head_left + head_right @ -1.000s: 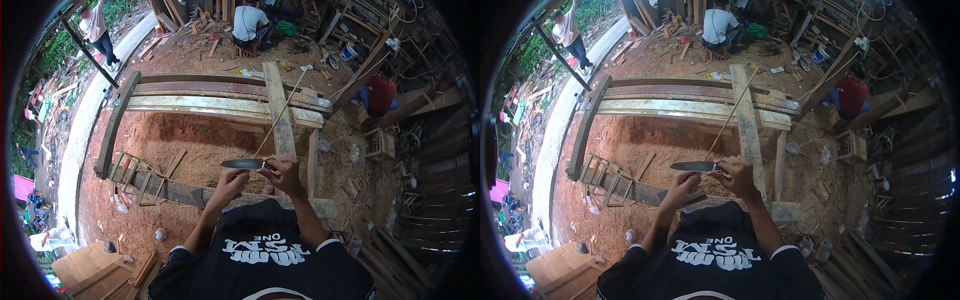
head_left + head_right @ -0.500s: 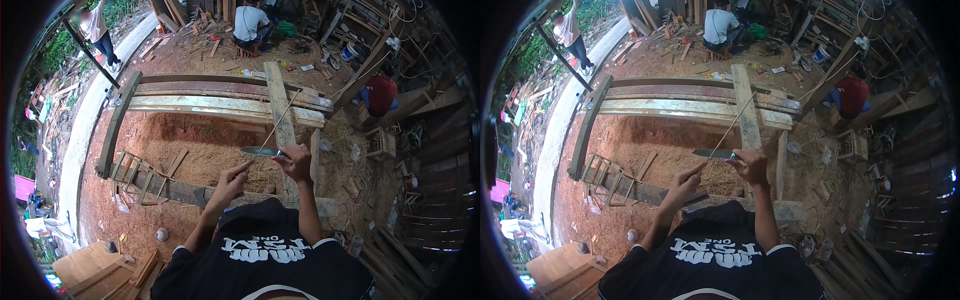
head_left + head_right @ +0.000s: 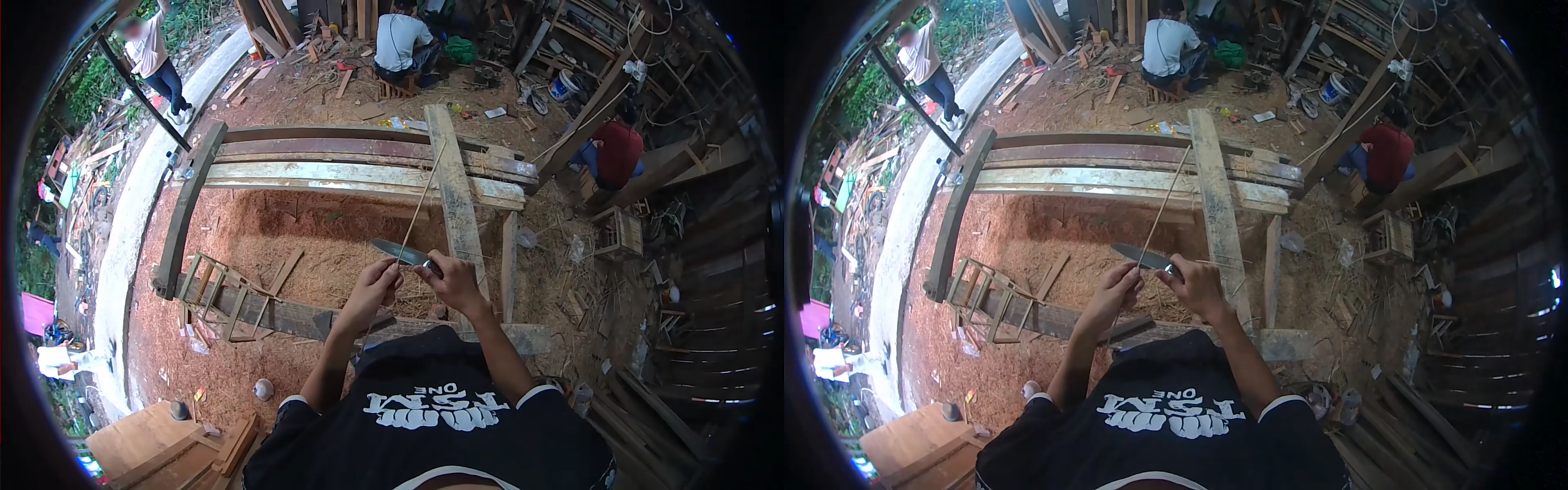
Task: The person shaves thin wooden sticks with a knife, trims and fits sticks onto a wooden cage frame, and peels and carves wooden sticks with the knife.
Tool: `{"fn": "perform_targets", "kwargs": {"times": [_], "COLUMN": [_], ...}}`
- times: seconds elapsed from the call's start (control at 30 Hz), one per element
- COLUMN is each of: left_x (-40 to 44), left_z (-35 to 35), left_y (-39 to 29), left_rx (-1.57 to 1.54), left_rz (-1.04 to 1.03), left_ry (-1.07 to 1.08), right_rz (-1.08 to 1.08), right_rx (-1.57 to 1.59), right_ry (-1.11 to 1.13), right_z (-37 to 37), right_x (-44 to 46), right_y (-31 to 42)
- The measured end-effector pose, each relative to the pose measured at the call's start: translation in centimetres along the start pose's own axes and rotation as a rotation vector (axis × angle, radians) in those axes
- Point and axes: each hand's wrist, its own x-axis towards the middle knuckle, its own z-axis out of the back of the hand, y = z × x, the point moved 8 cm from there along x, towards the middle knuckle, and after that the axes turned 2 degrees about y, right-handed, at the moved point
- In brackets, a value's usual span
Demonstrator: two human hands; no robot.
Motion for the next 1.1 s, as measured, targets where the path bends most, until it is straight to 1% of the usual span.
{"fn": "perform_targets", "kwargs": {"times": [0.07,0.17,0.27,0.37,0.47,0.5,0.6,0.7,0.77,0.8,0.87,0.9,1.0,1.03,1.1], "left_x": [0.3,0.3,0.3,0.6,0.2,0.1,-0.3,-0.4,-1.1,-1.3,-1.3,-0.9,-0.4,-0.4,-0.3], "left_z": [0.4,0.5,0.1,0.6,-0.4,-0.9,-1.6,-1.8,-1.1,-0.7,-0.1,-0.3,-1.2,-1.2,-1.0], "left_y": [0.7,0.9,0.3,0.7,0.4,0.2,0.0,0.1,0.0,-0.2,0.7,0.8,0.5,0.6,1.2], "left_rx": [0.014,0.021,-0.018,-0.029,0.035,0.065,0.015,0.041,0.097,0.125,0.086,0.064,-0.085,-0.112,-0.165], "left_rz": [-0.03,-0.02,0.001,0.002,0.001,-0.001,-0.029,-0.04,-0.031,-0.031,0.011,0.021,0.036,0.044,0.061], "left_ry": [0.013,0.01,0.044,0.05,0.049,0.054,0.097,0.094,0.045,0.019,0.042,0.057,0.066,0.056,0.035], "right_rz": [0.016,0.015,-0.059,-0.03,0.212,0.235,0.292,0.32,0.345,0.357,0.367,0.344,0.052,0.025,0.011], "right_rx": [-0.06,-0.063,0.333,0.098,-0.179,-0.185,-0.195,-0.205,-0.238,-0.251,-0.27,-0.252,-0.105,-0.053,-0.024], "right_ry": [-0.071,-0.07,0.023,-0.034,-0.199,-0.216,-0.255,-0.264,-0.274,-0.266,-0.237,-0.274,-0.191,-0.226,-0.2], "right_z": [0.5,-0.2,-2.7,-1.2,0.0,0.3,1.3,2.0,2.8,3.1,2.9,3.2,2.0,1.8,1.5], "right_x": [0.0,0.0,0.2,0.3,0.2,0.3,0.4,0.1,-0.2,-0.1,-0.9,-1.1,-1.1,-1.3,-1.2], "right_y": [0.3,-0.2,-3.4,-1.4,0.5,0.6,0.9,1.0,0.9,0.1,-1.7,-1.6,-2.9,-3.1,-3.1]}}
